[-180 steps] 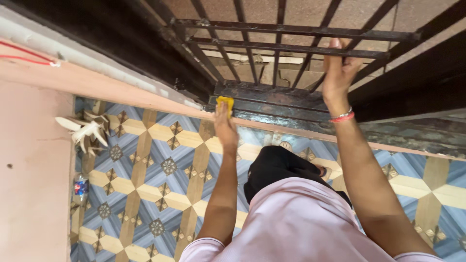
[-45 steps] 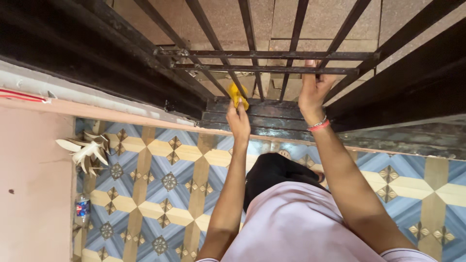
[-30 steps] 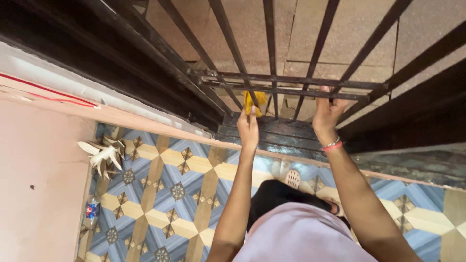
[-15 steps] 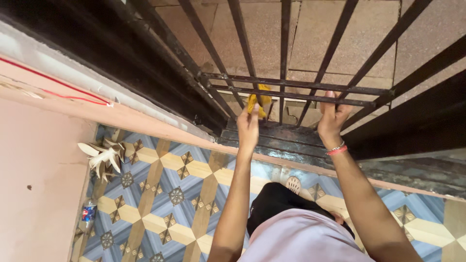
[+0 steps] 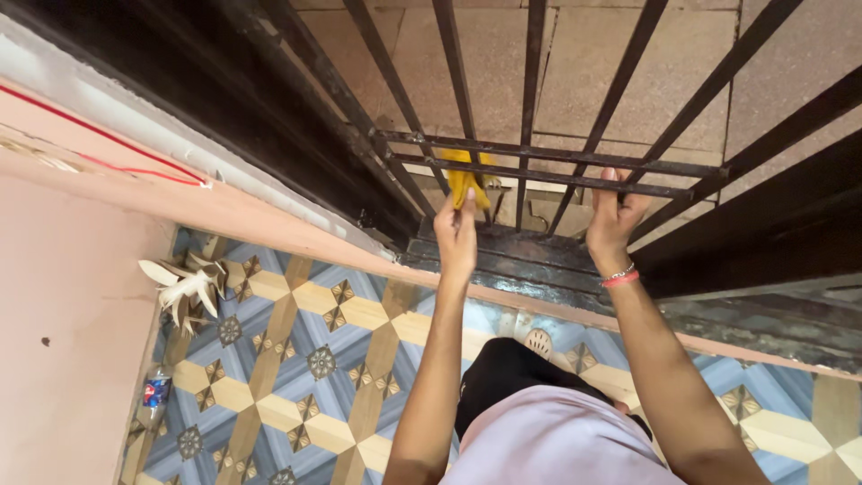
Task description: The person cleans a metal gate by wiping its lower frame and vertical bars with a cloth.
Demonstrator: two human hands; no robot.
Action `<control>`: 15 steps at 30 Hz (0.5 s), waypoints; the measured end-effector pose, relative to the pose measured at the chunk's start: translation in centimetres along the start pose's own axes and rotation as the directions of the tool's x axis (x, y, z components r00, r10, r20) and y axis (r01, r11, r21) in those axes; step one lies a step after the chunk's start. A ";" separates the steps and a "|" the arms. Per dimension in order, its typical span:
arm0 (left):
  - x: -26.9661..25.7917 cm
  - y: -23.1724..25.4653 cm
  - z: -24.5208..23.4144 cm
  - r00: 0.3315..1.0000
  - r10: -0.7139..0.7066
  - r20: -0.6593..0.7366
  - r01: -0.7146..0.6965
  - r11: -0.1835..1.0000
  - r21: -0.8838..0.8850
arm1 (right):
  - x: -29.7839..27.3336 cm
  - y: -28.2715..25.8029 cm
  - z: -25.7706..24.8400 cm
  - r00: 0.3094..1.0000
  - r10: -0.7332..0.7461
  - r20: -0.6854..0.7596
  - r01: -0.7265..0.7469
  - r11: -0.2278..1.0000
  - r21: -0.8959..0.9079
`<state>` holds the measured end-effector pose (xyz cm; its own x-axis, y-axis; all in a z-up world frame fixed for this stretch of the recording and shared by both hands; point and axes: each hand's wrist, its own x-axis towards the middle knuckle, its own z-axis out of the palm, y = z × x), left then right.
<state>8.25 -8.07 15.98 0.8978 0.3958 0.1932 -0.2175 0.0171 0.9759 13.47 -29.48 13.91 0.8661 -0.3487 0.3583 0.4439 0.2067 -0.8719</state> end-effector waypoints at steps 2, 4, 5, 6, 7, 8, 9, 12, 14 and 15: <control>0.2 0.4 -0.9 0.998 0.037 0.056 -0.049 0.971 0.232 | 0.1 -0.2 0.0 1.000 -0.004 0.003 0.004 0.999 0.041; -0.8 0.8 -1.3 0.995 0.086 -0.055 -0.081 0.993 0.084 | 0.2 -0.4 -0.3 0.997 -0.044 0.059 0.047 0.998 -0.047; -1.3 0.9 -1.5 0.979 0.110 -0.171 -0.122 0.991 -0.060 | 0.2 -0.4 -0.3 0.997 -0.046 0.054 0.048 0.998 -0.047; -1.4 1.0 -1.4 0.980 0.111 -0.166 -0.123 0.991 -0.060 | 0.3 -0.3 -0.2 0.997 -0.067 0.048 0.071 0.995 -0.070; -1.5 0.9 -1.5 0.943 0.128 -0.309 -0.149 0.988 -0.045 | 0.2 -0.3 -0.2 0.995 -0.087 0.044 0.091 0.991 -0.093; -1.6 0.9 -1.5 0.884 0.143 -0.444 -0.172 0.985 -0.026 | 0.1 -0.3 -0.2 0.995 -0.087 0.041 0.091 0.992 -0.093; -1.5 1.0 -1.6 0.883 0.145 -0.447 -0.174 0.984 -0.024 | 0.1 -0.3 -0.1 0.997 -0.065 0.034 0.067 0.996 -0.066; 0.0 1.3 -1.4 0.925 0.204 -0.320 -0.191 0.979 0.072 | 0.3 -0.5 0.1 0.999 -0.040 0.028 0.040 0.999 -0.020; 0.8 1.5 -0.9 0.965 0.178 -0.191 -0.177 0.984 0.024 | 0.1 -0.5 0.1 0.999 -0.032 0.030 0.033 0.999 -0.006; 1.2 1.7 -0.9 0.965 0.179 -0.192 -0.178 0.984 0.022 | 0.1 -0.5 0.2 1.000 -0.016 0.023 0.015 1.000 0.011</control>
<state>8.60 -6.74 17.77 0.7537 0.5613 0.3419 -0.3655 -0.0744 0.9278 13.38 -29.48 14.44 0.8640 -0.3311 0.3793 0.4598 0.2115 -0.8625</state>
